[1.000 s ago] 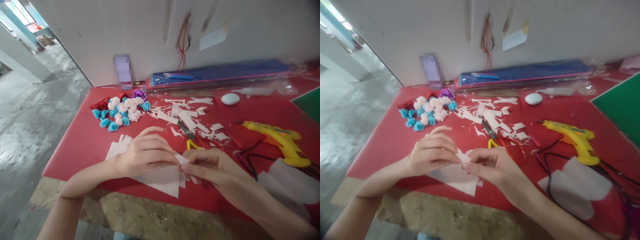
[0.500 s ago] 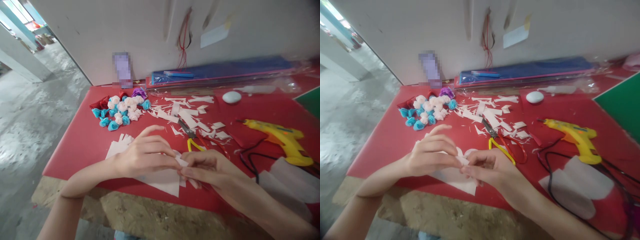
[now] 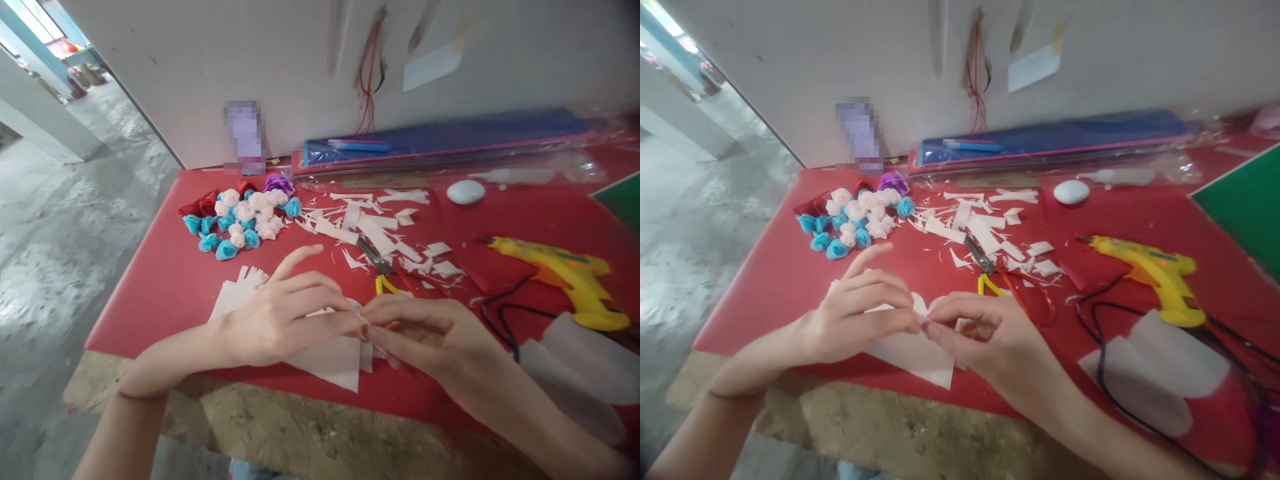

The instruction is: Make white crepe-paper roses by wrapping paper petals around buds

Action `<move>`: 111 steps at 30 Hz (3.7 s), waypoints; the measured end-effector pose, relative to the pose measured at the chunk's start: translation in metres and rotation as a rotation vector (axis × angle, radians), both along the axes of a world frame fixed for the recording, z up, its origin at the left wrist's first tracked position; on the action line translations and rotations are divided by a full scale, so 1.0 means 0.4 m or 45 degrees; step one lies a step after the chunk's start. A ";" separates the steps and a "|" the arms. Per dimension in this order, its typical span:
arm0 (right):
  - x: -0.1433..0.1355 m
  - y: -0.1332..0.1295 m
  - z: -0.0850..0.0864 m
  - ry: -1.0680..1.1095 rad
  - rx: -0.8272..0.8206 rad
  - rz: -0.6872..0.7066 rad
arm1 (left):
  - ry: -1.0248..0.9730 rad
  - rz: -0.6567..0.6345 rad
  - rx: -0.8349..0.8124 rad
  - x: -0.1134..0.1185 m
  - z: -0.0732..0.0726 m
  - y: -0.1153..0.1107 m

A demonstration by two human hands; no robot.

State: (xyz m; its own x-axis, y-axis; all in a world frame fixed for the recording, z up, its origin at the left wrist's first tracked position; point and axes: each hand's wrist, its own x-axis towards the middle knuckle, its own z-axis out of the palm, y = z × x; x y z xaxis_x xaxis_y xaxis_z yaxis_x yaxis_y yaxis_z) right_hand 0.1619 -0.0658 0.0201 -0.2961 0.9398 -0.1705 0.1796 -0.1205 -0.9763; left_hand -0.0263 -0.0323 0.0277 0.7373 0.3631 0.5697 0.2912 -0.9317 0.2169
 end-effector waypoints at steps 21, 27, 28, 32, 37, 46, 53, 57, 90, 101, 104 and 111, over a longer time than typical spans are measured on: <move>-0.021 -0.052 0.001 -0.618 0.870 -0.214 | -0.098 0.192 -0.005 0.023 0.000 -0.023; -0.017 -0.057 0.000 -0.650 0.846 -0.221 | -0.131 0.205 -0.183 0.027 -0.001 -0.024; -0.017 -0.057 0.001 -0.649 0.847 -0.216 | -0.137 0.195 -0.202 0.027 -0.001 -0.024; -0.021 -0.052 0.008 -0.623 0.841 -0.223 | -0.159 0.171 -0.370 0.027 0.001 -0.025; -0.024 -0.046 0.012 -0.614 0.817 -0.201 | -0.250 0.074 -0.695 0.028 -0.004 -0.017; -0.014 -0.052 -0.005 -0.756 0.958 -0.152 | -0.455 -0.021 -0.908 0.028 -0.019 -0.013; -0.013 -0.047 -0.006 -0.751 1.045 -0.140 | -0.515 -0.026 -0.901 0.029 -0.027 -0.017; -0.016 -0.045 -0.006 -0.751 1.109 -0.135 | -0.536 -0.042 -0.908 0.031 -0.028 -0.015; -0.005 -0.055 -0.019 -0.817 1.217 -0.151 | -0.393 -0.015 -0.816 0.019 -0.014 0.004; -0.011 -0.055 -0.022 -0.867 1.267 -0.222 | -0.402 -0.006 -0.646 0.035 -0.021 -0.003; -0.008 -0.057 -0.013 -0.845 1.189 -0.165 | -0.407 -0.036 -0.674 0.031 -0.022 -0.001; -0.008 -0.036 0.014 -0.558 0.866 -0.065 | -0.417 -0.060 -0.780 0.029 -0.019 0.002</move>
State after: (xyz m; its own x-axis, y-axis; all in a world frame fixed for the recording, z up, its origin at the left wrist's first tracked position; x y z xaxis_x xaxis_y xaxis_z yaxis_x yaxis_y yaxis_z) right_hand 0.1586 -0.0804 0.0256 -0.2889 0.8900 0.3527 0.5733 0.4559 -0.6808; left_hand -0.0147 -0.0317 0.0201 0.5852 0.6620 0.4683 0.0833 -0.6235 0.7774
